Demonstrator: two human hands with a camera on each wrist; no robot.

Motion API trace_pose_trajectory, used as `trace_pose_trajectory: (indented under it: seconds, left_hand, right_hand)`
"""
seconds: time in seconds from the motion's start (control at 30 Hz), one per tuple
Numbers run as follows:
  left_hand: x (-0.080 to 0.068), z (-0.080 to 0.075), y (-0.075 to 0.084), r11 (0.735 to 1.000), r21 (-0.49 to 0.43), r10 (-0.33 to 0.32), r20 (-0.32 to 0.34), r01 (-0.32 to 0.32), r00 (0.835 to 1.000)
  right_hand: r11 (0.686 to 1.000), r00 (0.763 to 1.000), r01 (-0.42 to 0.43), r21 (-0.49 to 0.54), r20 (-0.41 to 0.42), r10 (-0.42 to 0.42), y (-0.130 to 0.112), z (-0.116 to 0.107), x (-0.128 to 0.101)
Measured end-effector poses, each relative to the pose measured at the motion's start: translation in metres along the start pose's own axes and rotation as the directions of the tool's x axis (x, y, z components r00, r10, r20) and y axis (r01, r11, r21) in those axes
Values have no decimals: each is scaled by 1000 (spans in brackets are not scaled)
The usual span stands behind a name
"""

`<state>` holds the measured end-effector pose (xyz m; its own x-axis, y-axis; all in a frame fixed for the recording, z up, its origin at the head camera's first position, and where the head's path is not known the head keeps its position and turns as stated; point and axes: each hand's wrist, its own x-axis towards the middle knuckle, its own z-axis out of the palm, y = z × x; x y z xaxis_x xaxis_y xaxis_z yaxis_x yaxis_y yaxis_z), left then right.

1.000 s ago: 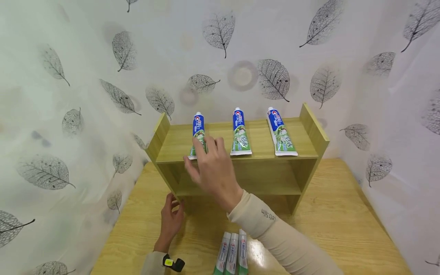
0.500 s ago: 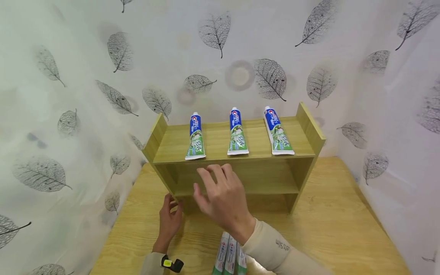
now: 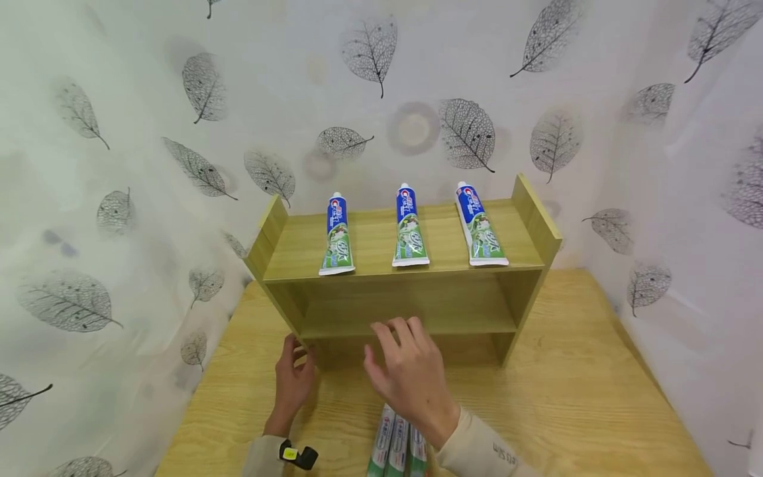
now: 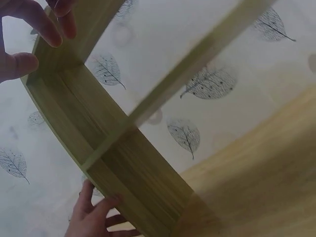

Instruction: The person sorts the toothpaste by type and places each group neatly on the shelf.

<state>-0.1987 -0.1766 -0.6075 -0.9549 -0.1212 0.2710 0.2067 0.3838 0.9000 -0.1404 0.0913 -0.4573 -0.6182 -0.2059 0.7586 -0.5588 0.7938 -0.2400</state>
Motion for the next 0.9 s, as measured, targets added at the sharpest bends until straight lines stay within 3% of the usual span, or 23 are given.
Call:
trace_pose_trajectory:
  seconds: [0.33, 0.67, 0.9]
  left_hand:
    - [1, 2, -2, 1000, 9, 14, -21, -14, 1000]
    - [2, 1, 1, 1000, 20, 9, 4, -9, 1000]
    - [-1, 0, 0, 1000, 8, -5, 16, 5, 1000]
  right_hand:
    - [996, 993, -80, -26, 85, 82, 3, 11, -38]
    - [993, 985, -109, -42, 132, 113, 8, 20, -79]
    - [982, 961, -178, -61, 206, 187, 7, 21, -111]
